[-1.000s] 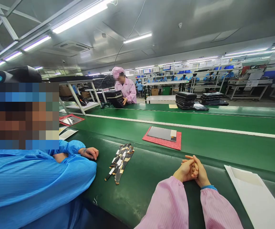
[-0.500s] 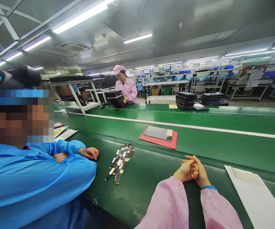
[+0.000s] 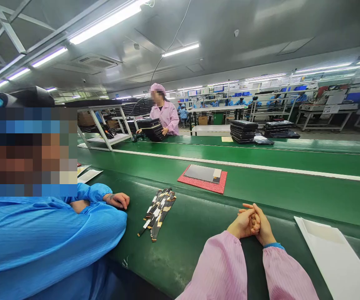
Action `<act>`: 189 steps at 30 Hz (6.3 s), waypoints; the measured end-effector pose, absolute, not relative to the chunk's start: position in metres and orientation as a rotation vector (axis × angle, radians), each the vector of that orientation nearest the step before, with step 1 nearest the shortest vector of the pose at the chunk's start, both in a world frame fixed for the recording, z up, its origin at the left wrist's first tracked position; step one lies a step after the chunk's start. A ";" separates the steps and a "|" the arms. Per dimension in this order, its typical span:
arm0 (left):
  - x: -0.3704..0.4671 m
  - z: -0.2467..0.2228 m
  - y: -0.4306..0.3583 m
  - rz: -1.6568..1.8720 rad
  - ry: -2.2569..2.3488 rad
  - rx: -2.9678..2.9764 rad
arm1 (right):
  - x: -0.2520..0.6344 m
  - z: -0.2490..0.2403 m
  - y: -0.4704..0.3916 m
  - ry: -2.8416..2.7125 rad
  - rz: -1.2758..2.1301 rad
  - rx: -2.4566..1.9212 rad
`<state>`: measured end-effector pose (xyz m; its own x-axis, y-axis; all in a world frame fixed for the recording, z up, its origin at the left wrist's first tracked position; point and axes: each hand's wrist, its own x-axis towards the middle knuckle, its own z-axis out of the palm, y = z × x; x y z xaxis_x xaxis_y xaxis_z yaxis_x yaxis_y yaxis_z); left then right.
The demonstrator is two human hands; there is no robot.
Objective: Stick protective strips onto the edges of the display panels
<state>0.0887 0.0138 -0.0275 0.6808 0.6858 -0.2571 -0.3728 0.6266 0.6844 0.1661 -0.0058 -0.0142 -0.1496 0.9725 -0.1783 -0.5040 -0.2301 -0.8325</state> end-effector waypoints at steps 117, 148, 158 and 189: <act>0.089 -0.032 0.017 0.660 0.547 0.650 | 0.169 -0.020 -0.003 -0.704 1.684 -0.863; 0.090 -0.033 0.017 0.660 0.583 0.630 | 0.166 -0.014 -0.008 -0.769 1.635 -0.908; 0.089 -0.031 0.015 0.659 0.575 0.642 | 0.165 -0.014 -0.008 -0.707 1.677 -0.871; 0.088 -0.026 0.012 0.651 0.617 0.611 | 0.165 -0.012 -0.008 -0.761 1.650 -0.914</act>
<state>0.0880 0.0123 -0.0263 0.6356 0.7014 -0.3225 -0.3600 0.6388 0.6799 0.1648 -0.0084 -0.0122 -0.1549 0.9689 -0.1930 -0.4822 -0.2447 -0.8412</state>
